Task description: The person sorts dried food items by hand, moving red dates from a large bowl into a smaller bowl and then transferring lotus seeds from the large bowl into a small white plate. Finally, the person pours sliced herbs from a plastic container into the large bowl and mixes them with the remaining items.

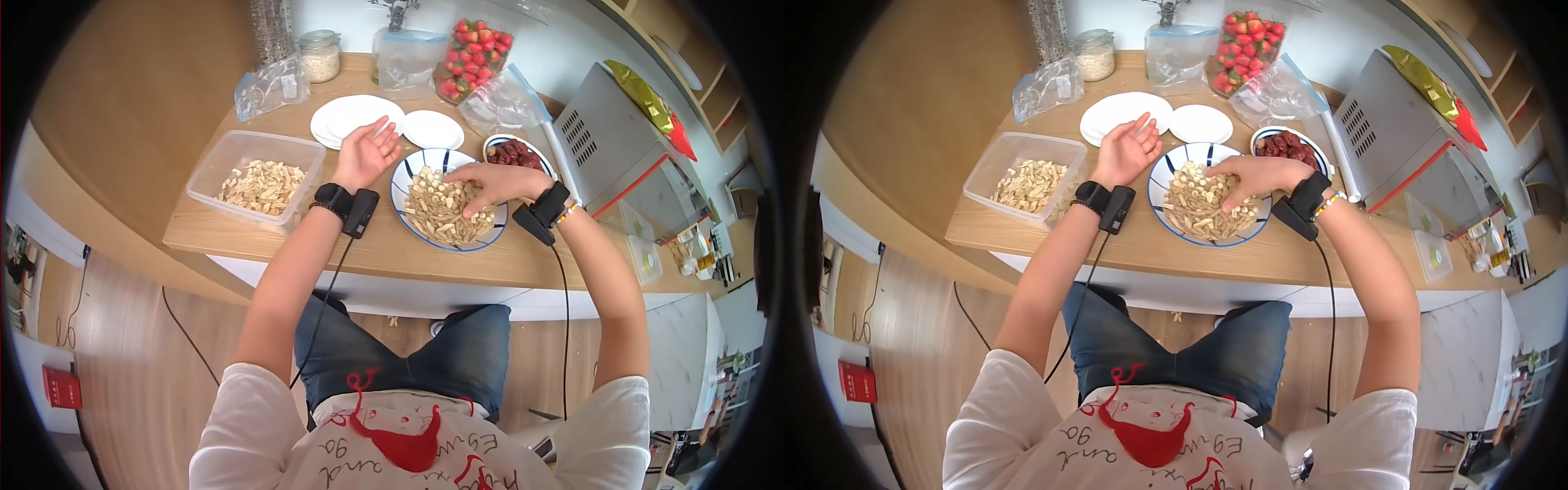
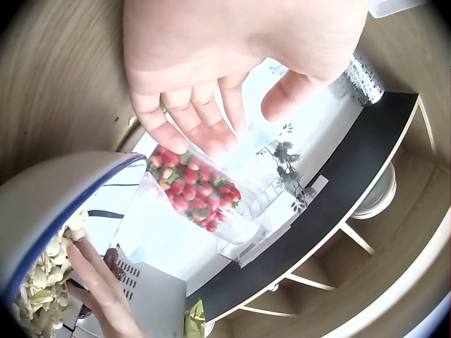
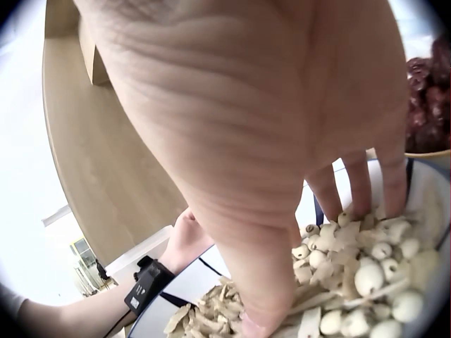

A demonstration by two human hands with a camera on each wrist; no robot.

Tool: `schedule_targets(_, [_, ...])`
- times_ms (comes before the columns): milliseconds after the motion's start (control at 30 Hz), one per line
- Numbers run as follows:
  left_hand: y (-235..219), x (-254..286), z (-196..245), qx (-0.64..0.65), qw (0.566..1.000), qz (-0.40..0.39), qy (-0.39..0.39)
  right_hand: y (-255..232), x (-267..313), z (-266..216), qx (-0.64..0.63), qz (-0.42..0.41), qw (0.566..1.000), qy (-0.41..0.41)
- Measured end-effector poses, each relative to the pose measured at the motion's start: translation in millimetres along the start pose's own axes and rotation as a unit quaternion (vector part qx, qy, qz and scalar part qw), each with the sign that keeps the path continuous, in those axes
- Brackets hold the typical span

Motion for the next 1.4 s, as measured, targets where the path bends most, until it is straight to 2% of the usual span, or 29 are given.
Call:
schedule_targets(67, [-0.7, 0.7, 0.5, 0.004, 1.0, 0.002, 0.002, 6.9, 6.1, -8.1, 0.033, 0.023, 0.999, -0.032])
schedule_targets(200, [1.4, 1.0, 0.7, -0.002, 1.0, -0.004, 0.001, 18.2, 7.5, -18.5, 0.053, 0.069, 0.996, -0.023])
schedule_targets(233, [2.2, 1.5, 0.2, -0.002, 1.0, -0.002, -0.003, 21.0, 6.3, -13.1, 0.038, 0.126, 0.988, -0.079])
schedule_targets(333, [4.1, 2.6, 0.8, -0.004, 1.0, 0.003, 0.0, 12.8, 4.8, -18.8, -0.014, 0.154, 0.986, -0.061])
schedule_targets(367, [3.7, 2.7, 1.1, -0.004, 1.0, 0.003, 0.001, 4.2, 7.0, -19.4, -0.074, 0.196, 0.976, -0.059])
schedule_targets(400, [3.4, 2.6, 1.0, -0.003, 1.0, 0.003, 0.002, -1.6, 8.1, -21.0, -0.139, 0.168, 0.976, 0.017])
schedule_targets(567, [4.4, 2.1, -0.9, -0.01, 1.0, 0.011, 0.008, -14.5, 5.8, -18.4, -0.238, 0.185, 0.953, 0.023])
schedule_targets(667, [4.9, 3.2, -0.2, -0.007, 1.0, 0.012, 0.007, -16.9, 7.8, -23.9, -0.317, 0.154, 0.933, 0.069])
schedule_targets(767, [3.6, 2.9, 0.3, -0.006, 1.0, 0.01, 0.007, -11.8, 3.3, -16.5, -0.52, 0.125, 0.841, 0.083])
schedule_targets(867, [4.4, 2.9, 0.3, -0.006, 1.0, 0.013, 0.008, -7.3, -1.1, -16.5, -0.629, 0.134, 0.752, 0.142])
schedule_targets(967, [4.1, 3.7, 0.2, -0.001, 1.0, 0.012, 0.006, -7.0, -0.9, -14.1, -0.705, 0.12, 0.685, 0.14])
schedule_targets(1067, [2.8, 3.6, 1.6, 0.004, 1.0, 0.007, 0.003, -9.0, 1.2, -10.9, -0.724, 0.087, 0.672, 0.128])
schedule_targets(1167, [2.7, 5.0, 1.2, 0.001, 1.0, 0.008, 0.009, -4.6, 0.6, -10.8, -0.732, 0.112, 0.657, 0.145])
schedule_targets(1267, [2.6, 5.2, 0.9, -0.013, 1.0, 0.011, 0.012, 2.2, -2.9, -3.6, -0.77, 0.111, 0.614, 0.136])
schedule_targets(1400, [3.2, 5.9, 0.7, -0.025, 1.0, 0.009, 0.015, 10.2, -8.4, 5.1, -0.787, 0.129, 0.583, 0.154])
Point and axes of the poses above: each hand's wrist, its own x-axis away from the middle knuckle, its own y-axis out of the palm, z = x × y, the point moved 2 cm from there along -x, towards the middle knuckle, and after that the axes turned 9 degrees about z, right-handed, at the moved point
